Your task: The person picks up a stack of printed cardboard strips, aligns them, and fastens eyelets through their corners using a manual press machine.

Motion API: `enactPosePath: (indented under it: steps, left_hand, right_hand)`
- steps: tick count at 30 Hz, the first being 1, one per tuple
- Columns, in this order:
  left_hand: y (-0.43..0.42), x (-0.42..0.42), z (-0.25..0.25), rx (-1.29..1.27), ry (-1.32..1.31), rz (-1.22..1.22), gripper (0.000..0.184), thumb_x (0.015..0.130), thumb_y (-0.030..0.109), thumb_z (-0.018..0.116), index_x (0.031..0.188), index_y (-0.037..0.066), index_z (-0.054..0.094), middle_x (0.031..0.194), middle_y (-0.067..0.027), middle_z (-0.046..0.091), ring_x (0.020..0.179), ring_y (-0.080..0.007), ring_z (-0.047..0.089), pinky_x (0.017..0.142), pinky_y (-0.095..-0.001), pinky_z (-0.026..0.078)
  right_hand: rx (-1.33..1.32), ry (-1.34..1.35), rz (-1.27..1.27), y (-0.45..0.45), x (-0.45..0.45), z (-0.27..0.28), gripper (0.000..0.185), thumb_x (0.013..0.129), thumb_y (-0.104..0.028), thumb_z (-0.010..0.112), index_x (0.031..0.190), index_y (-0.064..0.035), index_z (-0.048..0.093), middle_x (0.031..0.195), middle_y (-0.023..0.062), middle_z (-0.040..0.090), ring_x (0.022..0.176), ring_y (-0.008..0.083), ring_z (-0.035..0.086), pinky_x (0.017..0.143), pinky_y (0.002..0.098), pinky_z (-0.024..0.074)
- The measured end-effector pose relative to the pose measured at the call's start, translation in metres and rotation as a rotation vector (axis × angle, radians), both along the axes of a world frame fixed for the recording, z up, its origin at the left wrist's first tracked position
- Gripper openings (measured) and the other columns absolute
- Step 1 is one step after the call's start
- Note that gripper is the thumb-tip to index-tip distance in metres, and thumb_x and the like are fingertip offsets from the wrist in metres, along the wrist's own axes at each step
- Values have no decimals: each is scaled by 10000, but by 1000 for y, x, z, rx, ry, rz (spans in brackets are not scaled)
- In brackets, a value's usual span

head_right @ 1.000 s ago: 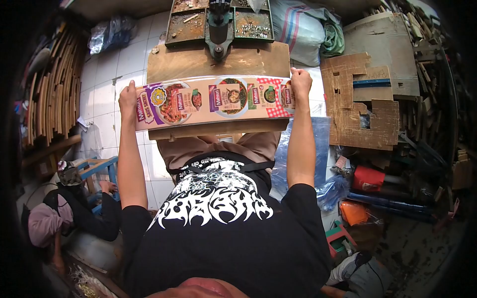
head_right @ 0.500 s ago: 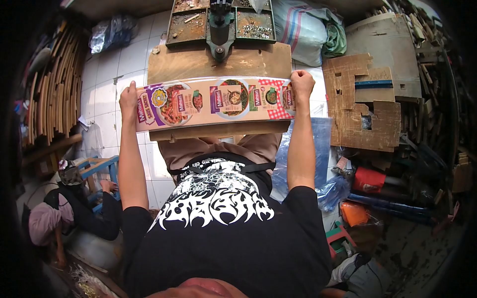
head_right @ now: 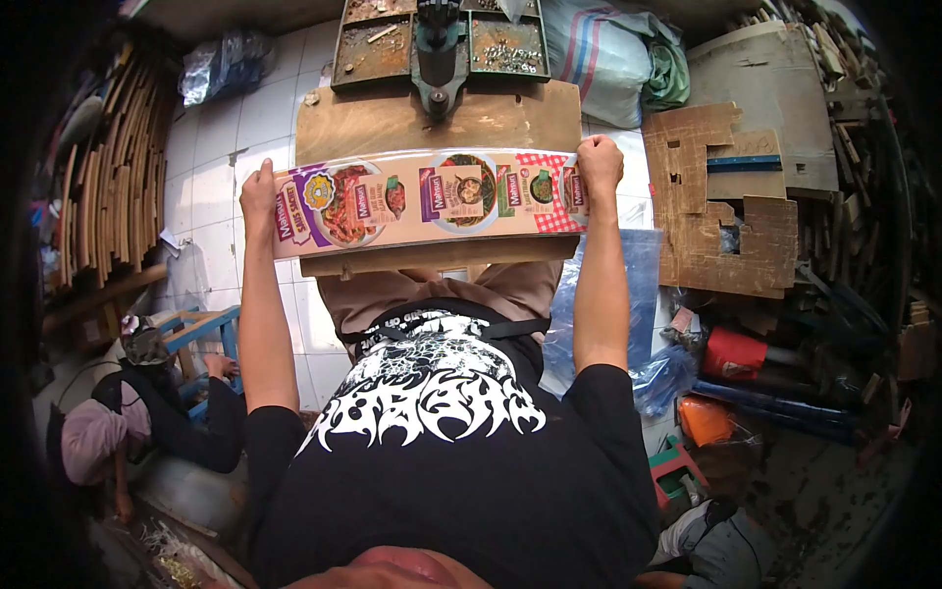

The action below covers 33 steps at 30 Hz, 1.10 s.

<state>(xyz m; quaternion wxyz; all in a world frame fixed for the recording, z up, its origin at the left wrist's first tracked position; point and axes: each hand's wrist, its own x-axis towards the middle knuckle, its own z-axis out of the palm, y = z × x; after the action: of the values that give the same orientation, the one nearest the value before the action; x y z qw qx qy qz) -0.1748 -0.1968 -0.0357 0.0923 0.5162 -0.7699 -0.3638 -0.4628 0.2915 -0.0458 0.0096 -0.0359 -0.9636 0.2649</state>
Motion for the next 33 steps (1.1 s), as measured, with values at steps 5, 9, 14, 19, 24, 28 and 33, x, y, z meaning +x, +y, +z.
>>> enactPosePath:
  steps: [5, 9, 14, 19, 24, 28, 33]
  left_hand:
    - [2, 0, 4, 13, -2, 9, 619, 934, 534, 471, 938, -43, 694, 935, -268, 703, 913, -395, 681, 855, -441, 492]
    - [4, -3, 11, -1, -3, 13, 619, 932, 535, 469, 922, -44, 687, 921, -271, 699, 894, -398, 676, 850, -443, 491]
    - [4, 1, 9, 15, -2, 4, 615, 936, 530, 470, 909, -47, 681, 911, -268, 699, 879, -390, 676, 843, -441, 493]
    - [5, 0, 8, -13, 7, -7, 614, 938, 529, 470, 922, -46, 686, 927, -272, 701, 902, -389, 681, 844, -447, 495]
    - [0, 1, -4, -60, 67, 4, 578, 949, 499, 502, 795, -40, 645, 762, -169, 680, 686, -235, 623, 695, -398, 488]
    - [1, 1, -3, -72, 55, 3, 581, 948, 503, 499, 798, -38, 648, 765, -177, 684, 697, -246, 635, 703, -407, 491]
    - [4, 1, 8, 6, 1, -8, 616, 938, 537, 472, 950, -37, 696, 944, -266, 705, 921, -393, 682, 857, -444, 496]
  right_hand:
    - [65, -91, -26, -5, 2, 9, 318, 841, -314, 549, 989, -110, 742, 990, 195, 727, 969, 391, 684, 872, 464, 516]
    - [97, -102, -28, -7, -1, 8, 322, 851, -320, 544, 1008, -113, 735, 1027, 197, 722, 1012, 391, 673, 896, 459, 505]
    - [101, -105, -46, -5, -2, 5, 333, 863, -329, 534, 1021, -105, 724, 1039, 196, 719, 1016, 396, 667, 899, 468, 498]
    - [-24, -117, -41, 4, -9, -4, 340, 883, -331, 528, 1034, -97, 722, 1000, 181, 726, 964, 365, 687, 874, 453, 507]
    - [-299, -92, -37, 20, -22, -32, 310, 903, -285, 547, 1004, -46, 716, 925, 146, 723, 854, 270, 689, 791, 396, 522]
    - [-594, -107, -90, 20, -19, -28, 291, 919, -248, 561, 970, -5, 711, 816, 88, 685, 753, 180, 644, 710, 334, 518]
    - [-650, -84, -129, 24, -22, -34, 303, 932, -248, 554, 959, 10, 711, 797, 85, 667, 712, 162, 629, 683, 329, 519]
